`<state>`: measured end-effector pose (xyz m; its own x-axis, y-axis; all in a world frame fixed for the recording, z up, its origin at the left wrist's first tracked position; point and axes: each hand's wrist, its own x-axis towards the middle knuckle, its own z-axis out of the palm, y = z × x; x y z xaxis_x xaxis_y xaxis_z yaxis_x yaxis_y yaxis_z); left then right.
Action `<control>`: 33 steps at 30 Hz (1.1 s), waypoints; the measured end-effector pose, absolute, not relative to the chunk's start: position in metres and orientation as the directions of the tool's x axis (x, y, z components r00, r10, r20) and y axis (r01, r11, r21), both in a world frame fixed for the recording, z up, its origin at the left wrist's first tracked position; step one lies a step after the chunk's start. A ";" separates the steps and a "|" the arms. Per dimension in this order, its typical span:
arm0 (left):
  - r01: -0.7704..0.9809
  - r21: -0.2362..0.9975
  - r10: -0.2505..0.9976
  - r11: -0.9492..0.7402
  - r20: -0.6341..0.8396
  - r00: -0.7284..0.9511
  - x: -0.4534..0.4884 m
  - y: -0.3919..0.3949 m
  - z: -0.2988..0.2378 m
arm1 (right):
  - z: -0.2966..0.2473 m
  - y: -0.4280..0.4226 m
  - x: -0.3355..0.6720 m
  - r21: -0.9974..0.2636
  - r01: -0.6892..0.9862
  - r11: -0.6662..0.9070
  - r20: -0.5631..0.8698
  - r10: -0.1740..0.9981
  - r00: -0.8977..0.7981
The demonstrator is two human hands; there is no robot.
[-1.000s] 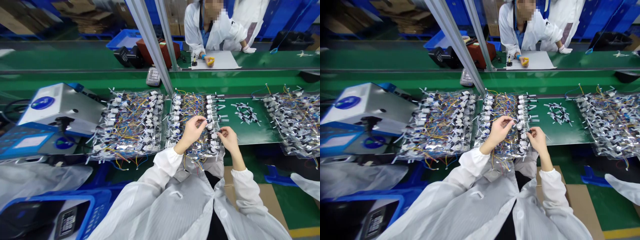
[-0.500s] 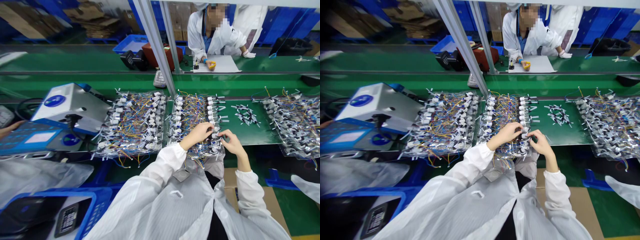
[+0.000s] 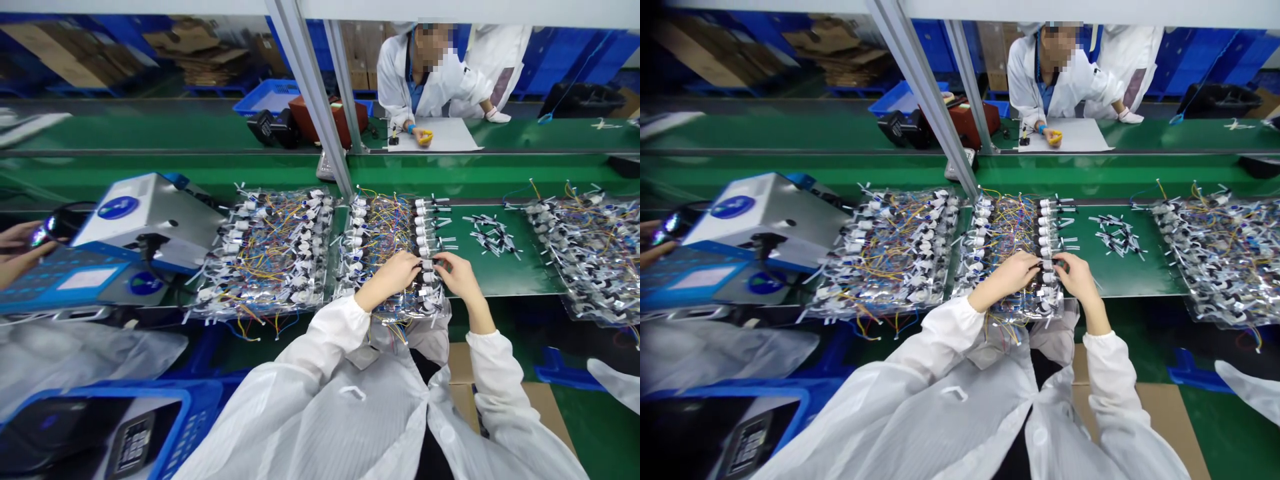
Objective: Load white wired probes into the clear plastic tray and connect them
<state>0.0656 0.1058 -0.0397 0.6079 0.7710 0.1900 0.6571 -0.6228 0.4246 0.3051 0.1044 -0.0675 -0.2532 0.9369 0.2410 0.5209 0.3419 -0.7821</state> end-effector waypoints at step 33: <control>0.528 0.628 0.764 -0.572 0.172 0.622 0.053 0.194 -0.015 | 0.054 0.102 0.343 -0.798 -0.179 0.576 0.395 0.723 0.567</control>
<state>0.0525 0.1943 -0.0152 0.6221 0.7638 0.1720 0.5284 -0.5718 0.6276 0.3434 0.1015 0.0535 0.5669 0.7232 0.3946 -0.1789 0.5756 -0.7980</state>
